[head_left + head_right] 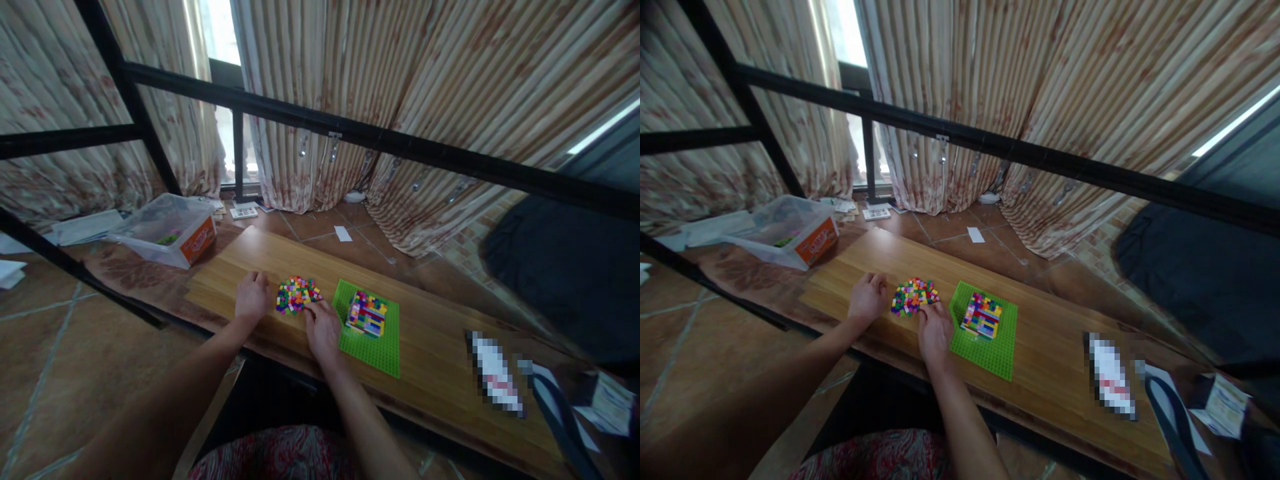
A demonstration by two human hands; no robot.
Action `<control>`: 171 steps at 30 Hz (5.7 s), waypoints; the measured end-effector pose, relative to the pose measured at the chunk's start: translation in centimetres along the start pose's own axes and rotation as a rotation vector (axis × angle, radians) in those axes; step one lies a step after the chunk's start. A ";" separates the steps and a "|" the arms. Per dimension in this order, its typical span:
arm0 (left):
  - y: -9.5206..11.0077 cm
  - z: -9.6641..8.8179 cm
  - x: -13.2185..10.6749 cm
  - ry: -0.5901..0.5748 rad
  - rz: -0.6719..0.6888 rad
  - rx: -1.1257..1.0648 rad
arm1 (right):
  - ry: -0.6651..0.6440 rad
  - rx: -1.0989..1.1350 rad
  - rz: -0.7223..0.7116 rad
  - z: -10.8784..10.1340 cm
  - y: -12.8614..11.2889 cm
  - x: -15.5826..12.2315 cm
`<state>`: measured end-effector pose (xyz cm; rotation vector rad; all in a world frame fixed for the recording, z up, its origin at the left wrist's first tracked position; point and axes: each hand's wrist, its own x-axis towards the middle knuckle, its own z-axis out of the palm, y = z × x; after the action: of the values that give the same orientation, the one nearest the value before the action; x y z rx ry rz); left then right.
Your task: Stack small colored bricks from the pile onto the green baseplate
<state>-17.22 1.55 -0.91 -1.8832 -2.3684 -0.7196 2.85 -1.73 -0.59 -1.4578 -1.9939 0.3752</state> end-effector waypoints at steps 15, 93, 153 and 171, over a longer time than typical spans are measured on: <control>0.1 -0.3 0.1 -0.012 0.009 0.045 | 0.005 -0.046 0.021 0.5 0.1 -0.3; -0.4 0.0 0.5 0.024 0.038 0.025 | 0.451 0.095 0.460 -8.2 7.3 0.9; -0.4 0.1 0.3 0.037 0.041 0.033 | 0.397 -0.115 0.307 -4.9 7.8 -6.2; -0.2 -0.1 0.2 0.000 0.017 0.034 | 0.349 -0.122 0.256 -6.2 8.6 -9.0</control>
<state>-17.49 1.68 -0.88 -1.8877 -2.3467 -0.6740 14.89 -7.90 -3.67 -1.7289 -1.5823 0.0947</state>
